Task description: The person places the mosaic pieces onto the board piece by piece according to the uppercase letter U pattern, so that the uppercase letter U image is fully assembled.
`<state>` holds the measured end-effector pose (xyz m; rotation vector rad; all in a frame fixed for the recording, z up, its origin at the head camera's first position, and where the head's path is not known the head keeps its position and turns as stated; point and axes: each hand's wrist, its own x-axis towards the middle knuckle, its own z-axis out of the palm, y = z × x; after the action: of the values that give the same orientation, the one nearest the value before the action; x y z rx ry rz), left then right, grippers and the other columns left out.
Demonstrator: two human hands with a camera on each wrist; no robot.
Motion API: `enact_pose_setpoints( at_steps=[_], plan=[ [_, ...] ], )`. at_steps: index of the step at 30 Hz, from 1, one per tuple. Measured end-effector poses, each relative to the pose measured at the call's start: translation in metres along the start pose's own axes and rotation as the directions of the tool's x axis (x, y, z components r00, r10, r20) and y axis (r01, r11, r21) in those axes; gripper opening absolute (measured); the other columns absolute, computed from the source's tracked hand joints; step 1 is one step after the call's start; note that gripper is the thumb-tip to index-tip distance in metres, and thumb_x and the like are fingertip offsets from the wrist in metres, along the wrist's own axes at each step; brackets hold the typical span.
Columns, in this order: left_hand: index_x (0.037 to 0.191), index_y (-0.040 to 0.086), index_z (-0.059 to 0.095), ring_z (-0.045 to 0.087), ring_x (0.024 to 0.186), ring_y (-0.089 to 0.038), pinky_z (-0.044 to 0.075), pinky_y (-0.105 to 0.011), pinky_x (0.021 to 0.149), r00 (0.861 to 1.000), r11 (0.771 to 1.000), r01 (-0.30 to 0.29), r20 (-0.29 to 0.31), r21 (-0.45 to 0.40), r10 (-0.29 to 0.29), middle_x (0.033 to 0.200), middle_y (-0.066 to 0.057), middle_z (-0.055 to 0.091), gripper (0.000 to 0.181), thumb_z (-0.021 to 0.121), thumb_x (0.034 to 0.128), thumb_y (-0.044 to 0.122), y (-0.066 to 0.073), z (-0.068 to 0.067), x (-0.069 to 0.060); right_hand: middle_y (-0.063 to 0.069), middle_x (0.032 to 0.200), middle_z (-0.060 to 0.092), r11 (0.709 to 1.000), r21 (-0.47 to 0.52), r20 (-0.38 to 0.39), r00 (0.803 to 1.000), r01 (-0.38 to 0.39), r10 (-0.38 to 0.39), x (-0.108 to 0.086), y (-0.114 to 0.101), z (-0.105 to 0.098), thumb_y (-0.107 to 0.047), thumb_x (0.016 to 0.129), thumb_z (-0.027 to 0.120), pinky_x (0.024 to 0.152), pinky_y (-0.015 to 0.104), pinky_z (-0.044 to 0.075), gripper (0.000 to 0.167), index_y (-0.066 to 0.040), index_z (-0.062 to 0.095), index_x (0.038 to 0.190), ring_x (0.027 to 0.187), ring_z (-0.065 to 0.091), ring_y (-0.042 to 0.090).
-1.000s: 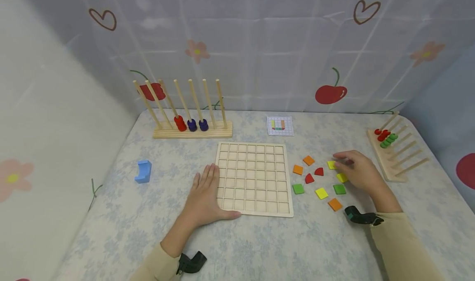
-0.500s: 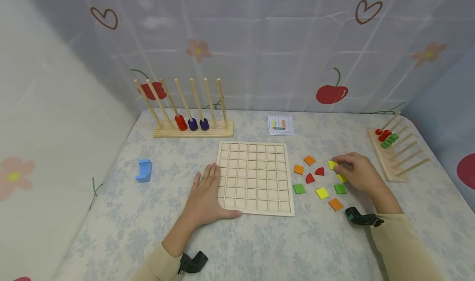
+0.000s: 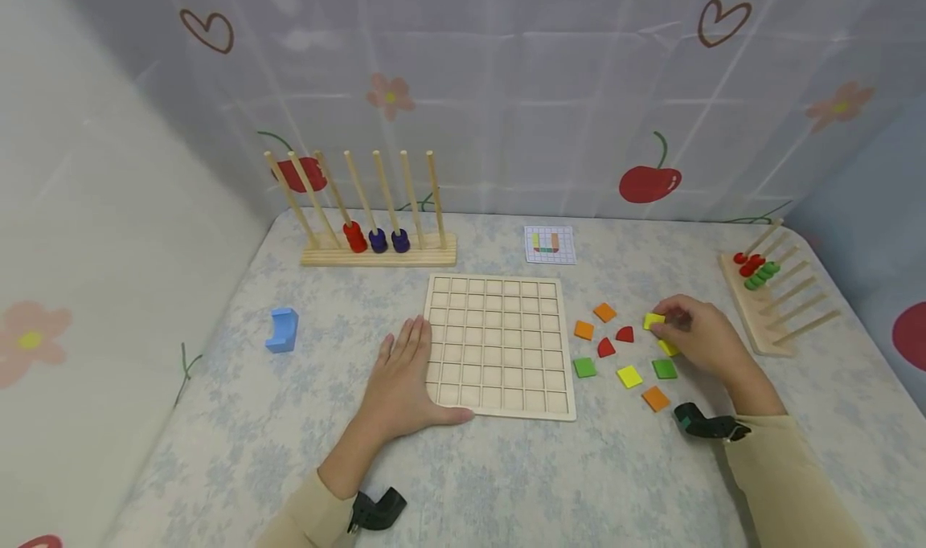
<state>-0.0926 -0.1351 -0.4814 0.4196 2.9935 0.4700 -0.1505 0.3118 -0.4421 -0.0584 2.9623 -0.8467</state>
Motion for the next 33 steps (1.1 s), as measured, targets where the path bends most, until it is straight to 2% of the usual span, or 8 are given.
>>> enact_pose_setpoints(
  at_steps=[3,6,9,16,23,26,30,33],
  plan=[
    [0.159,0.005,0.003,-0.001,0.157,-0.023,0.005,-0.052,0.125,1.000,1.000,-0.006,-0.012,-0.003,0.006,0.168,-0.009,0.002,0.150,0.050,0.0537,0.101,0.000,0.000,0.000,0.015,0.102,0.063,0.999,0.013,0.000,1.000,-0.031,0.031,0.002,-0.005,-0.001,-0.023,0.094,0.070,0.068,0.030,0.046,0.027,-0.007,0.061,0.112,0.090,0.055,0.027],
    [0.159,0.005,0.004,0.000,0.157,-0.023,0.005,-0.051,0.125,1.000,1.000,-0.008,-0.013,0.000,0.008,0.168,-0.009,0.002,0.150,0.049,0.0536,0.102,0.000,0.000,0.000,0.016,0.105,0.064,0.999,0.048,-0.025,1.000,-0.014,0.015,0.005,-0.016,-0.001,-0.025,0.094,0.070,0.063,0.024,0.047,0.028,-0.006,0.061,0.113,0.088,0.054,0.026],
    [0.159,0.006,0.002,-0.002,0.157,-0.022,0.005,-0.051,0.126,1.000,1.000,-0.003,-0.005,0.002,0.003,0.168,-0.008,0.001,0.150,0.047,0.0534,0.102,-0.001,0.000,0.000,0.017,0.107,0.065,0.996,0.088,-0.026,1.000,0.008,-0.006,0.008,-0.032,0.001,-0.025,0.094,0.069,0.059,0.024,0.047,0.028,-0.005,0.062,0.113,0.084,0.053,0.026],
    [0.159,0.006,0.001,-0.003,0.157,-0.021,0.004,-0.050,0.126,1.000,1.000,0.001,-0.006,0.017,-0.001,0.168,-0.008,-0.001,0.150,0.045,0.0533,0.103,-0.001,0.002,0.000,0.014,0.107,0.064,0.985,0.169,0.057,0.998,0.025,-0.035,0.023,-0.072,0.018,-0.024,0.094,0.069,0.053,0.028,0.048,0.024,-0.009,0.062,0.112,0.073,0.054,0.026],
    [0.160,0.006,0.004,-0.001,0.157,-0.021,0.006,-0.050,0.126,1.000,1.000,0.000,-0.024,0.012,0.000,0.169,-0.008,0.001,0.150,0.045,0.0533,0.103,-0.001,0.002,-0.001,0.009,0.105,0.066,0.974,0.216,0.119,0.989,0.064,-0.092,0.041,-0.111,0.044,-0.025,0.094,0.069,0.054,0.029,0.045,0.019,-0.014,0.064,0.108,0.074,0.051,0.025],
    [0.160,0.006,0.005,0.000,0.157,-0.022,0.007,-0.050,0.126,1.000,1.000,0.003,-0.024,0.012,-0.003,0.169,-0.008,0.002,0.150,0.046,0.0534,0.103,0.001,0.002,-0.001,0.008,0.104,0.066,0.962,0.254,0.137,0.981,0.102,-0.140,0.046,-0.126,0.054,-0.026,0.094,0.069,0.057,0.031,0.046,0.018,-0.014,0.064,0.107,0.072,0.052,0.024],
    [0.160,0.006,0.004,-0.001,0.157,-0.022,0.007,-0.049,0.126,1.000,1.000,0.010,-0.009,0.009,-0.010,0.169,-0.008,0.001,0.150,0.045,0.0533,0.103,0.002,0.000,-0.001,0.007,0.103,0.067,0.943,0.296,0.149,0.968,0.151,-0.202,0.053,-0.146,0.066,-0.024,0.095,0.068,0.065,0.032,0.047,0.016,-0.014,0.066,0.107,0.072,0.053,0.022],
    [0.159,0.006,0.002,-0.002,0.157,-0.021,0.007,-0.047,0.126,1.000,1.000,0.015,0.004,0.012,-0.015,0.169,-0.008,0.000,0.150,0.043,0.0529,0.104,0.001,0.000,-0.001,0.007,0.103,0.067,0.936,0.309,0.157,0.962,0.168,-0.224,0.058,-0.161,0.075,-0.023,0.094,0.069,0.065,0.032,0.047,0.016,-0.014,0.067,0.107,0.069,0.052,0.021]
  ],
)
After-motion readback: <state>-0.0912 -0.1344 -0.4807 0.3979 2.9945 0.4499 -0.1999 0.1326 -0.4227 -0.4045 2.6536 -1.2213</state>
